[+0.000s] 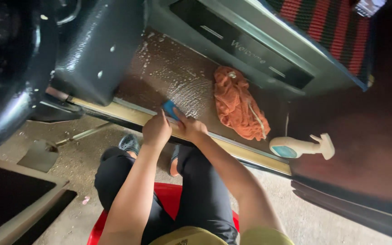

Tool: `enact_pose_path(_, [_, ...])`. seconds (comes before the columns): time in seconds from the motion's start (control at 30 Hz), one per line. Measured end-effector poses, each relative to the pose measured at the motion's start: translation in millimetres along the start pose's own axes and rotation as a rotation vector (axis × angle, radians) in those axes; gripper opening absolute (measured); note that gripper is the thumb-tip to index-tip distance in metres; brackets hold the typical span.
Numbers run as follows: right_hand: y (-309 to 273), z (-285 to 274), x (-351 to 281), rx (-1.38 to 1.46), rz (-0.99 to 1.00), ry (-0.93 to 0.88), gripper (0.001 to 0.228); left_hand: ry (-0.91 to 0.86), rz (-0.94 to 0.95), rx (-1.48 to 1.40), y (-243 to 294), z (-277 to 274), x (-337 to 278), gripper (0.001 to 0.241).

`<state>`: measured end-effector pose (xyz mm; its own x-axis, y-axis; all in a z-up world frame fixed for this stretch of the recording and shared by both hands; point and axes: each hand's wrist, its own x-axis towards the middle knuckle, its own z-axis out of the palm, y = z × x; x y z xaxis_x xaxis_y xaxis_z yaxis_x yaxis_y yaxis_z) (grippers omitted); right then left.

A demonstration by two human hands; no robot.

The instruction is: Cleaning the interior dashboard and floor area of a vehicle using a brush and detergent.

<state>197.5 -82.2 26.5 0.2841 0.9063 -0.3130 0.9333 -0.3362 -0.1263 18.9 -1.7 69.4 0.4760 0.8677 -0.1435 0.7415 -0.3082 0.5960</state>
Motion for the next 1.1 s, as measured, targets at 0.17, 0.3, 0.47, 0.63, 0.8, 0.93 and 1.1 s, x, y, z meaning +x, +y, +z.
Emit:
enact_pose_path(0.17, [47.0, -6.8, 34.0, -0.17, -0.028, -0.003, 0.094, -0.023, 0.009, 0.02, 2.7, -1.9, -5.2, 0.048])
enact_pose_path(0.3, [81.2, -51.7, 75.9, -0.113, 0.227, 0.029, 0.08, -0.078, -0.002, 0.007, 8.8, -2.5, -8.4, 0.054])
enact_pose_path(0.47, [100.1, -79.7, 128.1, 0.047, 0.339, 0.185, 0.061, -0.093, -0.005, 0.017, 11.8, 0.4, -5.9, 0.053])
enact_pose_path(0.63, [92.8, -88.0, 137.2, 0.107, 0.388, 0.136, 0.06, -0.101, 0.025, 0.019, 17.3, -0.4, -8.1, 0.053])
enact_pose_path(0.8, [73.2, -47.4, 94.2, 0.049, 0.155, 0.197, 0.059, -0.071, 0.057, 0.028, 8.8, 9.5, -4.7, 0.053])
enact_pose_path(0.93, [-4.5, -69.7, 20.9, 0.014, 0.214, -0.134, 0.061, -0.05, 0.041, -0.006, 17.4, 0.7, -9.3, 0.051])
enact_pose_path(1.1, [-7.1, -33.3, -17.8, 0.062, -0.067, -0.114, 0.06, -0.008, 0.052, 0.008, 4.3, 19.6, -8.1, 0.049])
